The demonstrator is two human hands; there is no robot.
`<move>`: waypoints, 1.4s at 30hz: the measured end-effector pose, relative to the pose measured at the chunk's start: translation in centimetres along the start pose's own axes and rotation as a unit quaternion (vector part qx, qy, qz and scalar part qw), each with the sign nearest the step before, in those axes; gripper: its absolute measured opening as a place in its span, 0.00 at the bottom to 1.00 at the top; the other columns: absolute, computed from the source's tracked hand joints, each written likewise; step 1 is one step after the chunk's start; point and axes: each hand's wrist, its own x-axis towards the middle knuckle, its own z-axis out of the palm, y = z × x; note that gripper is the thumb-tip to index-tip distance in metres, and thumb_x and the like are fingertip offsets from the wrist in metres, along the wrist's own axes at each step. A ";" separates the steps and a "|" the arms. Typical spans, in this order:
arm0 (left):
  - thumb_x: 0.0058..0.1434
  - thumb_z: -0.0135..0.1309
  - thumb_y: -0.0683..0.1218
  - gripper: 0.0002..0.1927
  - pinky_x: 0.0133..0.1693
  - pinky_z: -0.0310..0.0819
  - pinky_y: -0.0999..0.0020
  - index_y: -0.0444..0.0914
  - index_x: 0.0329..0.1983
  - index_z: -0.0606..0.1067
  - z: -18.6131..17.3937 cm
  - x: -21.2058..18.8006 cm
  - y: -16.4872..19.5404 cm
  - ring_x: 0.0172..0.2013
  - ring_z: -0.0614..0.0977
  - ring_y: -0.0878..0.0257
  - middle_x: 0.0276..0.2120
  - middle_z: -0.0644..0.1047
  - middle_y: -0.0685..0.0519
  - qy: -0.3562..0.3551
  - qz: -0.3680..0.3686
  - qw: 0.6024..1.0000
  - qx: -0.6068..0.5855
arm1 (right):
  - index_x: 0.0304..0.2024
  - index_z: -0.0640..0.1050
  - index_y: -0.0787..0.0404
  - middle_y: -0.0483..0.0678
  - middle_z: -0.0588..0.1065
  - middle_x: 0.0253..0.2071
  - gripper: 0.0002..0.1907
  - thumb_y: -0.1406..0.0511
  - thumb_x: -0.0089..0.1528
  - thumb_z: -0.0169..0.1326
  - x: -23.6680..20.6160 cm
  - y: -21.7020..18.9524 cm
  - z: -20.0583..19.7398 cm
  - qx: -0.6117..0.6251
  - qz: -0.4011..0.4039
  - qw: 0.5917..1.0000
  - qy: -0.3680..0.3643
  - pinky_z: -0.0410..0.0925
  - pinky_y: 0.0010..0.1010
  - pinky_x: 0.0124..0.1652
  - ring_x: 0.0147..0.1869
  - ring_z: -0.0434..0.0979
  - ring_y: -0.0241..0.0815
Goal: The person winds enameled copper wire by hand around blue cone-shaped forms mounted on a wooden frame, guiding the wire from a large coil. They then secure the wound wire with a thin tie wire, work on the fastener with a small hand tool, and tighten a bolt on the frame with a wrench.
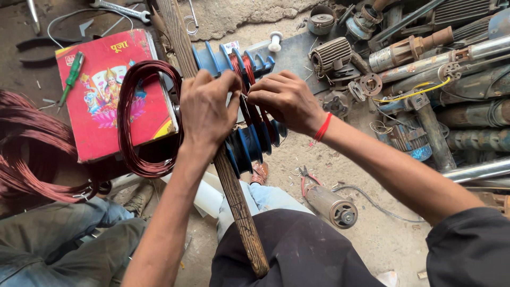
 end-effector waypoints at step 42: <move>0.59 0.59 0.50 0.05 0.47 0.60 0.54 0.46 0.32 0.83 3.2 0.9 0.9 0.33 0.83 0.54 0.25 0.81 0.50 -0.121 -0.150 0.966 0.171 | 0.39 0.83 0.61 0.49 0.81 0.39 0.05 0.67 0.62 0.63 0.3 -0.7 2.6 0.169 0.253 0.950 0.071 0.70 0.37 0.51 0.49 0.78 0.48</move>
